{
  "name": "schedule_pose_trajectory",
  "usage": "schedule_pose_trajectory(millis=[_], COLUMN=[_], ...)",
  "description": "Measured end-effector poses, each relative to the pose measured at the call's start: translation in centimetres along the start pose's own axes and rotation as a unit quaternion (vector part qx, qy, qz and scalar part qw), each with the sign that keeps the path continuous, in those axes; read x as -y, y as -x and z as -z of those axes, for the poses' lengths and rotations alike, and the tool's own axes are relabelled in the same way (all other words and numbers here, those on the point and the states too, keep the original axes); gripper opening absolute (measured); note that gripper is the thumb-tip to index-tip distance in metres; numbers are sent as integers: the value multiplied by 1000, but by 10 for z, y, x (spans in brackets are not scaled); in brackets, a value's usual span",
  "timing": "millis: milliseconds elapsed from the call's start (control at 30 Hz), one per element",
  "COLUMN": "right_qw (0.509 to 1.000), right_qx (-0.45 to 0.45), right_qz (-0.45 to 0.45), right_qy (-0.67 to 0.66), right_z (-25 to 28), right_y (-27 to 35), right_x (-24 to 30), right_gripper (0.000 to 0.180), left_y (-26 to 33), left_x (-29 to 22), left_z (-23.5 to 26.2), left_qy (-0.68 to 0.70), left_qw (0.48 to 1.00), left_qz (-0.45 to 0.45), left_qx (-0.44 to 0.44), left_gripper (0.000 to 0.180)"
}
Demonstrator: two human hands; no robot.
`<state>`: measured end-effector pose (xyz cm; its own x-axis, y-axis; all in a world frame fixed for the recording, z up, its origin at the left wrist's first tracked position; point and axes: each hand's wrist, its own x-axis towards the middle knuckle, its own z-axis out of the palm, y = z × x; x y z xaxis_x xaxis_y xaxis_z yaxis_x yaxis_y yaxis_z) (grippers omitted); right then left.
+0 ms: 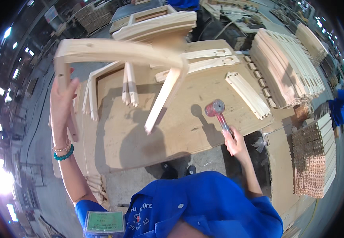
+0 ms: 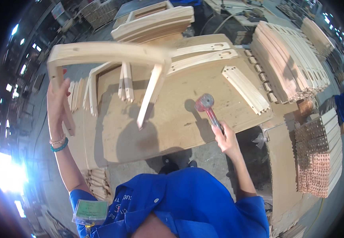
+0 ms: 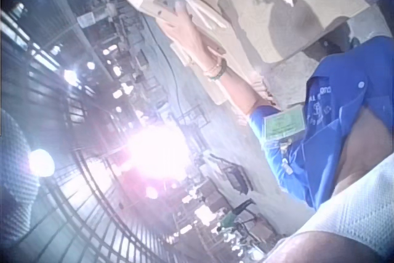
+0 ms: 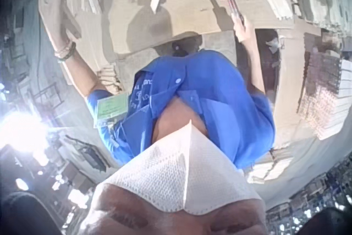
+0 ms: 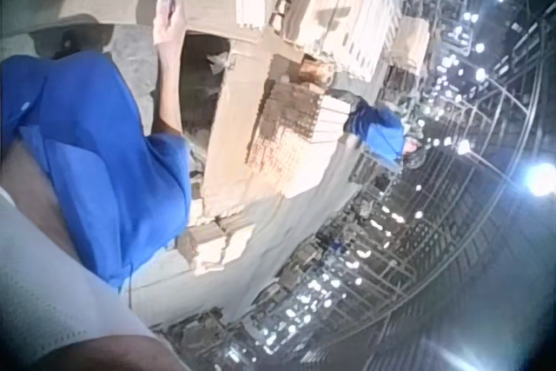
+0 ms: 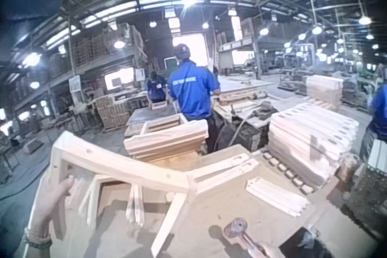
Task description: The person assembles wooden chair frames by hand, using a rubber mallet to tap dowels and slats into place. They repeatedly pick up frame pieces and slats, align them, and hammer them together on a workbench in a factory setting.
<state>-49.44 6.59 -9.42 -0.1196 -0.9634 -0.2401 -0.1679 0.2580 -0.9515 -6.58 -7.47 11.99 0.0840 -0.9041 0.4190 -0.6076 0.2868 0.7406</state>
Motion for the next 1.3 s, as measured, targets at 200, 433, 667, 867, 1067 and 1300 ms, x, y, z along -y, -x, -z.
schedule_pose_trajectory(millis=[200, 433, 667, 867, 1067, 1300], right_qw=[992, 979, 958, 957, 973, 987], right_qx=[-108, -172, -259, -258, -200, -136], right_qz=[-38, -38, -42, -54, -59, -52], right_qy=[-45, -104, -113, -122, -101, -63], right_z=[16, 33, 48, 61, 77, 95], right_y=[-7, -26, -41, -60, -98, -136], right_x=[-16, 20, 25, 23, 25, 48], right_gripper=[25, 27, 30, 30, 29, 29], left_y=[-89, -191, -229, -238, -234, -236], left_x=[32, 73, 92, 98, 96, 94], left_z=[-130, -301, -388, -405, -413, -407], left_qy=[375, 428, 406, 341, 296, 192], left_qw=[926, 899, 913, 939, 953, 979], left_qz=[3, -57, 6, -20, -29, -61], left_qx=[-43, -71, -44, -50, -61, -44], left_gripper=[27, 20, 19, 18, 18, 19])
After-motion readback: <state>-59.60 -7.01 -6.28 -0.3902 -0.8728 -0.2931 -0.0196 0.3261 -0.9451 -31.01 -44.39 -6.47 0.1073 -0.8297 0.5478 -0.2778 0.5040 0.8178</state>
